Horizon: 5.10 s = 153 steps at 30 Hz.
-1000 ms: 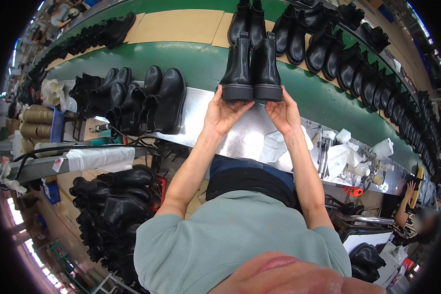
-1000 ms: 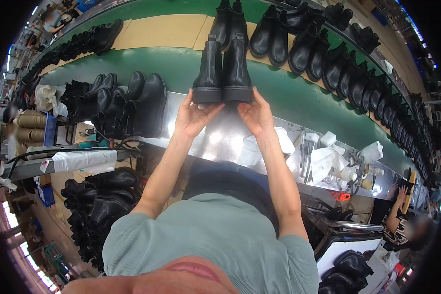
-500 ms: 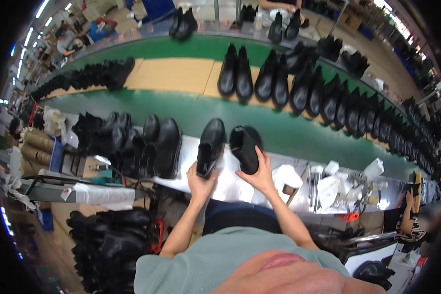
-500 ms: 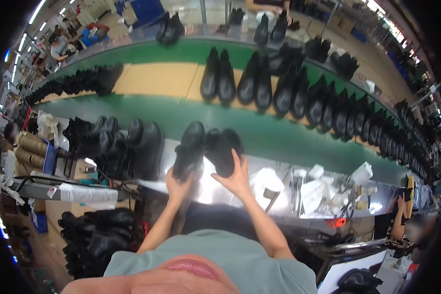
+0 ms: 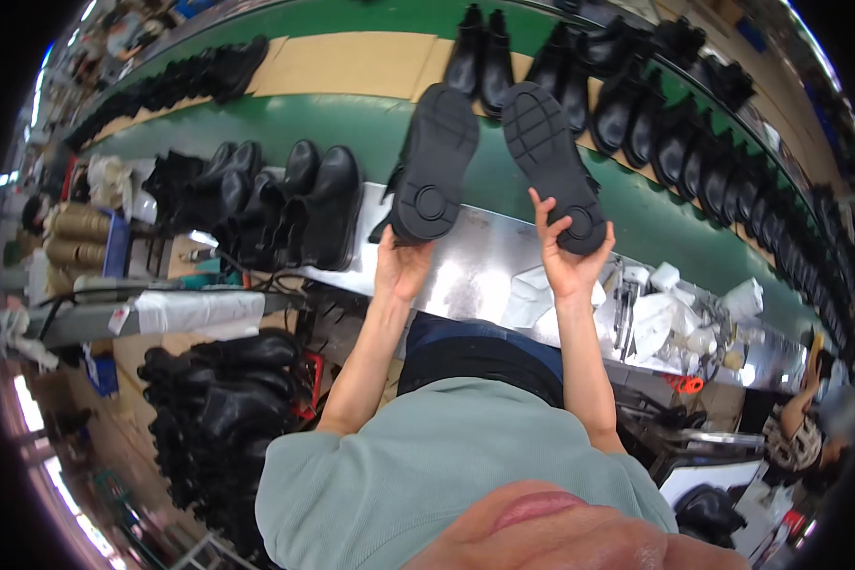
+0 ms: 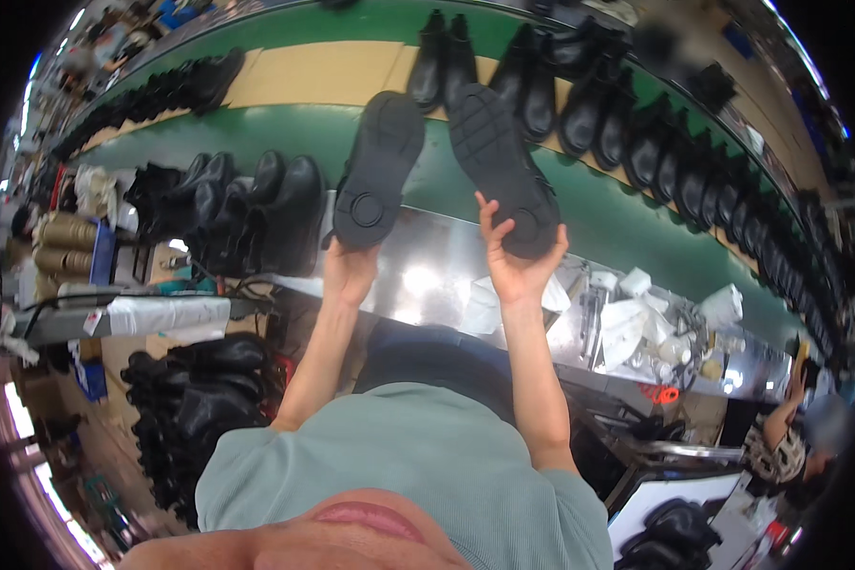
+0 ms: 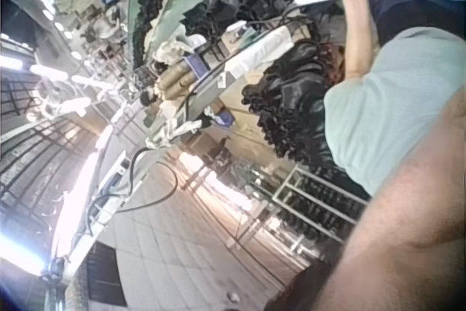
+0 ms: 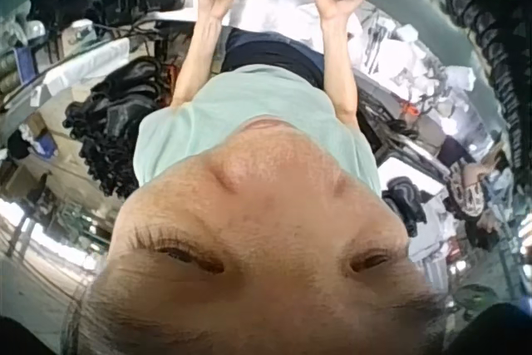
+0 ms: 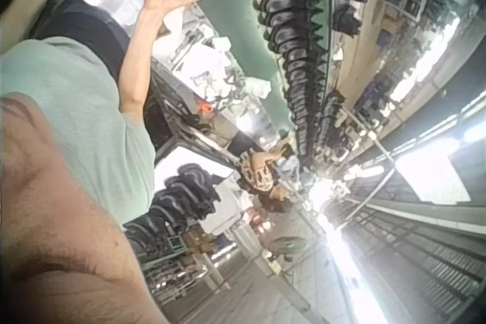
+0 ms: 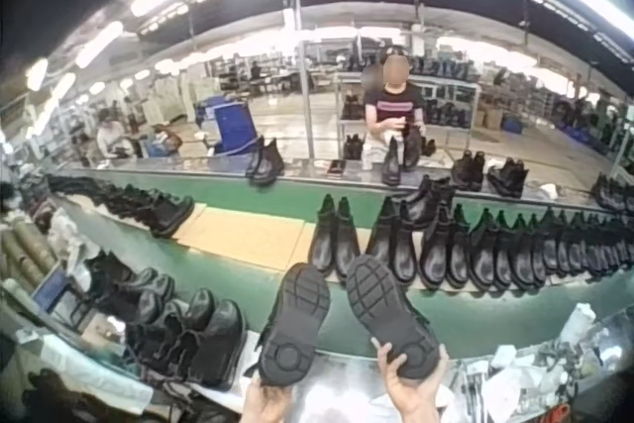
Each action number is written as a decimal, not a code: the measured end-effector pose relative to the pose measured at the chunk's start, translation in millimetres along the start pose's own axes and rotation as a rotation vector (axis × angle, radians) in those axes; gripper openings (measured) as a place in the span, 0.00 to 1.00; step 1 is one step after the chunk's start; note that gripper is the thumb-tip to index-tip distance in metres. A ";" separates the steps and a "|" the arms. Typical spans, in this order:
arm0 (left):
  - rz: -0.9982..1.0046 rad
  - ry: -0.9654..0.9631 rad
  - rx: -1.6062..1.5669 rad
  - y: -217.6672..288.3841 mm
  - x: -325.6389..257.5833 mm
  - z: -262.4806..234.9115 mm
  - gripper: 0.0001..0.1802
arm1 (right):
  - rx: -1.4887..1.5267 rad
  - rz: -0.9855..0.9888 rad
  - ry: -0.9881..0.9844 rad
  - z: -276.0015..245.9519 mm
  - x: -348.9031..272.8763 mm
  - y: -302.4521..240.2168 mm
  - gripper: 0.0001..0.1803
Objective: The recorder is polishing and cleaning finished black boots at a manufacturing station.
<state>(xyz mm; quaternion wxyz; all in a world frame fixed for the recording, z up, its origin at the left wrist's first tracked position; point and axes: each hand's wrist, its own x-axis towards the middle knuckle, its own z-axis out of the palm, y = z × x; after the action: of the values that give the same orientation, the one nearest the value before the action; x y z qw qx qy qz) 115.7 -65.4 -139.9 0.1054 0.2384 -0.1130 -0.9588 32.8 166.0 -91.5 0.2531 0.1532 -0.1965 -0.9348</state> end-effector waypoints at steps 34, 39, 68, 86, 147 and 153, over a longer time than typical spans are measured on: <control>0.248 0.248 2.508 10.4 14.2 55.9 0.11 | -2.202 0.344 -0.016 -100.3 1.3 -0.4 0.44; 0.357 0.146 2.661 102.1 73.3 134.7 0.11 | -2.105 0.167 0.044 -71.7 33.4 -35.3 0.37; 1.398 0.548 2.683 451.9 440.2 -3.6 0.36 | -3.739 -0.369 0.922 231.1 470.0 -354.7 0.22; 0.826 -0.656 2.451 115.1 159.1 171.7 0.35 | -3.647 -1.166 -0.095 313.4 289.0 -172.5 0.10; -0.255 -0.328 0.321 -38.8 9.0 -9.6 0.22 | -2.091 -0.289 0.253 -18.4 2.4 21.4 0.24; -0.212 -0.373 0.524 -35.4 6.6 -33.5 0.24 | -1.952 -0.506 0.110 -25.6 -5.6 38.4 0.18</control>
<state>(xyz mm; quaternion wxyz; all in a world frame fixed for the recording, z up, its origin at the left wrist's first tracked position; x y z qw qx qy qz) 120.8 -39.0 -181.0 -0.0821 0.0884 -0.3477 -0.9298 63.2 131.0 -95.8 0.0708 -0.0405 0.7046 -0.7049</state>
